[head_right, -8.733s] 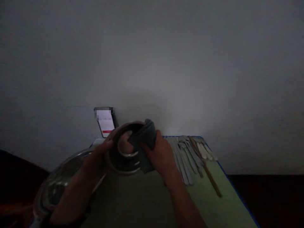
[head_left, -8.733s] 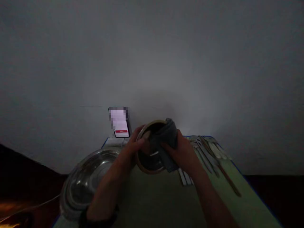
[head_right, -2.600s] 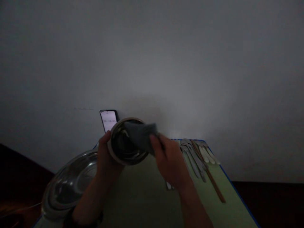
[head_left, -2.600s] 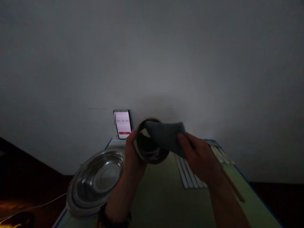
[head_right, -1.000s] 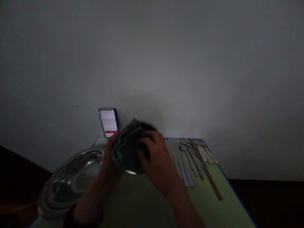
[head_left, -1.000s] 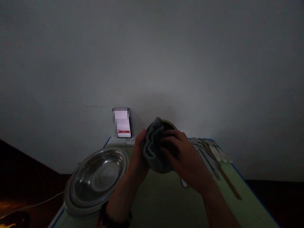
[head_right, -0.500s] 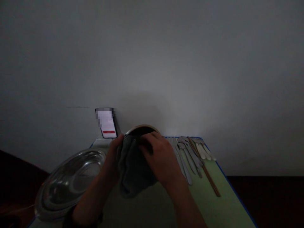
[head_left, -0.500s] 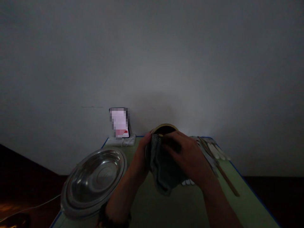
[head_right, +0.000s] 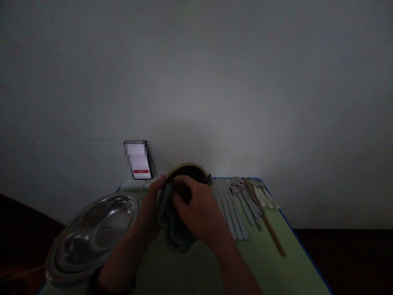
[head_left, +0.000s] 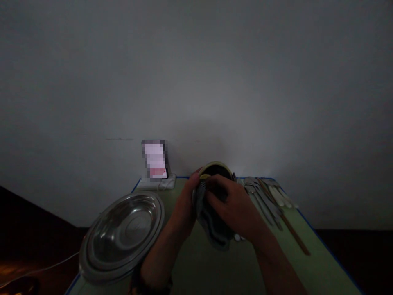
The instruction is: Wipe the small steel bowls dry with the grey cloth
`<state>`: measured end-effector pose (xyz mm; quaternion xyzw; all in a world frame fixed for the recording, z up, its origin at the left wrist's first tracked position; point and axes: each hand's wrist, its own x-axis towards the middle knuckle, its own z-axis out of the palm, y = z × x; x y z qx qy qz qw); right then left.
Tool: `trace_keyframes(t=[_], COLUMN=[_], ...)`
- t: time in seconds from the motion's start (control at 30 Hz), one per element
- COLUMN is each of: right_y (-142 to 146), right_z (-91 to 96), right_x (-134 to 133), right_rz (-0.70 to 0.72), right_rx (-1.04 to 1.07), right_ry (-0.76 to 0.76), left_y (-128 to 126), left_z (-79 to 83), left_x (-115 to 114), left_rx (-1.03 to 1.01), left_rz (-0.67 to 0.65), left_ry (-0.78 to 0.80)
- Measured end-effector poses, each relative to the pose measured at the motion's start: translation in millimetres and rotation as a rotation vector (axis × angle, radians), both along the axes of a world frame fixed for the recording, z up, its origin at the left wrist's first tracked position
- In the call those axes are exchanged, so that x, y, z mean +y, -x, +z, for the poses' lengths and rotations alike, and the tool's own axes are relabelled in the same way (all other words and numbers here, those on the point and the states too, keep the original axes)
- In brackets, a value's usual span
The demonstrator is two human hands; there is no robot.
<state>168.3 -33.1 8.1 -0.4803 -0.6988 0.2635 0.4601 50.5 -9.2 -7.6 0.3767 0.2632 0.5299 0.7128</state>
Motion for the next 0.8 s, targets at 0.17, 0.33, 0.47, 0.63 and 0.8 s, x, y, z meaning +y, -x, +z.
trace_keyframes(t=[0.17,0.33,0.47,0.63,0.8], right_y=[-14.2,-18.1,-9.0,-4.2,-9.4], right_z=[6.4,8.2,2.9,-1.7,0.4], right_x=[-2.7,-3.9,-1.2,2.0,0.7], right_rz=[-0.104,-0.085,-0.134,-0.108,-0.101], right_rx=[0.064,0.085,-0.025,-0.145,-0.056], right_ry=[0.006,-0.026,-0.056,-0.086,-0.114], left_y=[3.5,2.4,1.6,4.8,7.6], left_z=[0.5,0.6,-0.1,-3.9,-2.2], left_x=[3.7,3.0,0.7,-1.7,-1.5], left_rx=[-0.008,-0.015,-0.015,-0.035,0.015], left_rz=[0.011,-0.020,-0.049,-0.118,-0.055], left_ry=[0.136,0.123,0.071,-0.029,0.141])
